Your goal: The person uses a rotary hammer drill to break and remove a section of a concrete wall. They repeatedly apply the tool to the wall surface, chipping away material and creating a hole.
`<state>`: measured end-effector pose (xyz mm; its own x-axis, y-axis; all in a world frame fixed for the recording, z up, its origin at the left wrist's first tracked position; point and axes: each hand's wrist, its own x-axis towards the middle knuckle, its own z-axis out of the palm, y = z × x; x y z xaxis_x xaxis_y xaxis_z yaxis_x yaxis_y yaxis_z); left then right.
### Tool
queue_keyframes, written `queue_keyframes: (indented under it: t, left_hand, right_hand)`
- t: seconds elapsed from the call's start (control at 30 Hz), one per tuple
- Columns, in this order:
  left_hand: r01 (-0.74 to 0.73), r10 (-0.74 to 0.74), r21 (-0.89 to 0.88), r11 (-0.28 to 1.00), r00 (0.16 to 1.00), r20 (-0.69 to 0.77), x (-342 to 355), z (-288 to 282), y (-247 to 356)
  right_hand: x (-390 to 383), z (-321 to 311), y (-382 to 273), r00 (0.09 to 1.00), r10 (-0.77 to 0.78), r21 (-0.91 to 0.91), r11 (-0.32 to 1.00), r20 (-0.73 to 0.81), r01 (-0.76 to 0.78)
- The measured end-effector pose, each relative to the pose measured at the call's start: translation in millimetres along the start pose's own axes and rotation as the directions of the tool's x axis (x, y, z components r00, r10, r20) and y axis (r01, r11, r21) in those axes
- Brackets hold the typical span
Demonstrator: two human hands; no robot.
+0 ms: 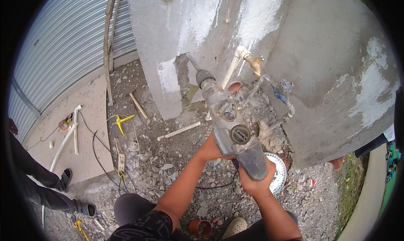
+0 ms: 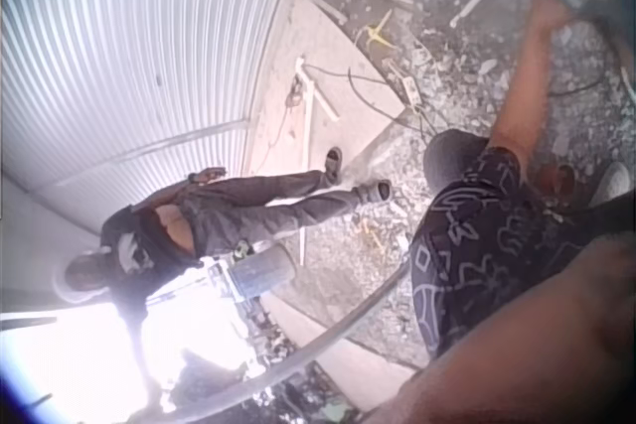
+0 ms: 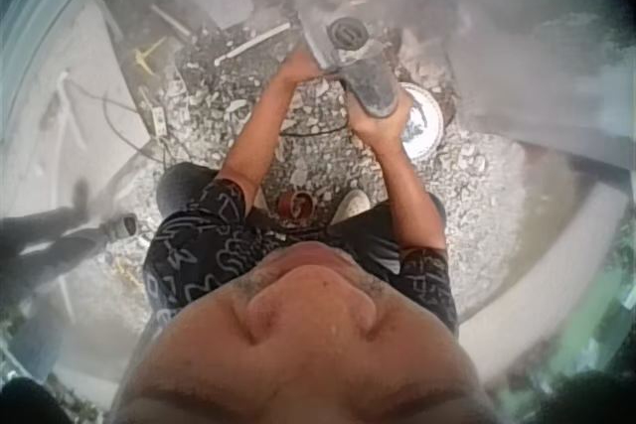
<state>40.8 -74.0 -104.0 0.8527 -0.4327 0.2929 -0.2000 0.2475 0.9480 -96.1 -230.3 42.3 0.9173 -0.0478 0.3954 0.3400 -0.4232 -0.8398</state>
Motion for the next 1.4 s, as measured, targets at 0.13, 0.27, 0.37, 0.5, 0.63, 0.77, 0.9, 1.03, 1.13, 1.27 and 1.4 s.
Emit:
queue_keyframes:
  t: [0.13, 0.27, 0.37, 0.5, 0.63, 0.77, 0.9, 1.03, 1.13, 1.27, 1.4]
  left_hand:
    - [0.021, -0.021, -0.036, 0.999, 1.000, 0.011, 3.8, -0.8, -2.3]
    - [-0.003, 0.002, 0.058, 0.998, 1.000, 0.018, 0.6, -6.9, -10.2]
    - [-0.012, 0.012, -0.027, 1.000, 1.000, -0.009, -1.8, -6.0, -15.1]
    - [-0.019, 0.018, -0.090, 0.996, 1.000, -0.015, -0.4, -7.9, -17.2]
    - [-0.025, 0.026, -0.048, 0.999, 1.000, 0.014, 1.5, -14.7, -18.8]
    - [-0.026, 0.027, -0.057, 0.998, 0.999, 0.017, -1.4, -15.5, -20.7]
    - [-0.050, 0.050, -0.071, 0.996, 0.999, 0.009, 1.7, -10.4, -17.2]
    - [-0.098, 0.099, -0.106, 0.989, 0.995, -0.002, 14.0, 0.6, -12.3]
    - [-0.130, 0.129, -0.143, 0.981, 0.992, -0.013, 22.6, 10.4, -8.2]
    - [-0.185, 0.180, -0.205, 0.961, 0.983, -0.041, 37.6, 25.9, 0.8]
    - [-0.255, 0.236, -0.292, 0.922, 0.967, -0.098, 59.6, 40.7, 19.6]
  right_hand:
    - [0.6, 1.7, -3.1, 0.999, -0.044, -0.022, 0.999, -0.001, 0.044]
    - [1.4, 5.1, -13.2, 1.000, -0.021, 0.010, 1.000, 0.000, 0.021]
    - [5.3, 7.0, -21.8, 1.000, -0.014, 0.039, 0.999, -0.005, 0.014]
    - [10.6, 5.8, -35.4, 0.999, -0.020, 0.003, 1.000, 0.027, 0.020]
    - [17.2, 11.4, -48.5, 0.999, -0.033, -0.007, 0.999, 0.019, 0.033]
    - [15.8, 20.9, -67.2, 0.998, -0.056, -0.115, 0.991, 0.034, 0.060]
    - [23.5, 22.0, -84.6, 0.999, -0.031, -0.117, 0.993, 0.045, 0.036]
    - [35.6, 16.8, -96.4, 0.999, -0.035, -0.162, 0.986, 0.009, 0.036]
    - [41.3, 17.9, -106.6, 0.998, -0.063, -0.224, 0.972, 0.031, 0.069]
    - [57.6, 17.6, -123.6, 0.992, -0.114, -0.283, 0.951, 0.053, 0.125]
    - [70.1, 13.2, -147.8, 0.983, -0.117, -0.360, 0.919, 0.144, 0.162]
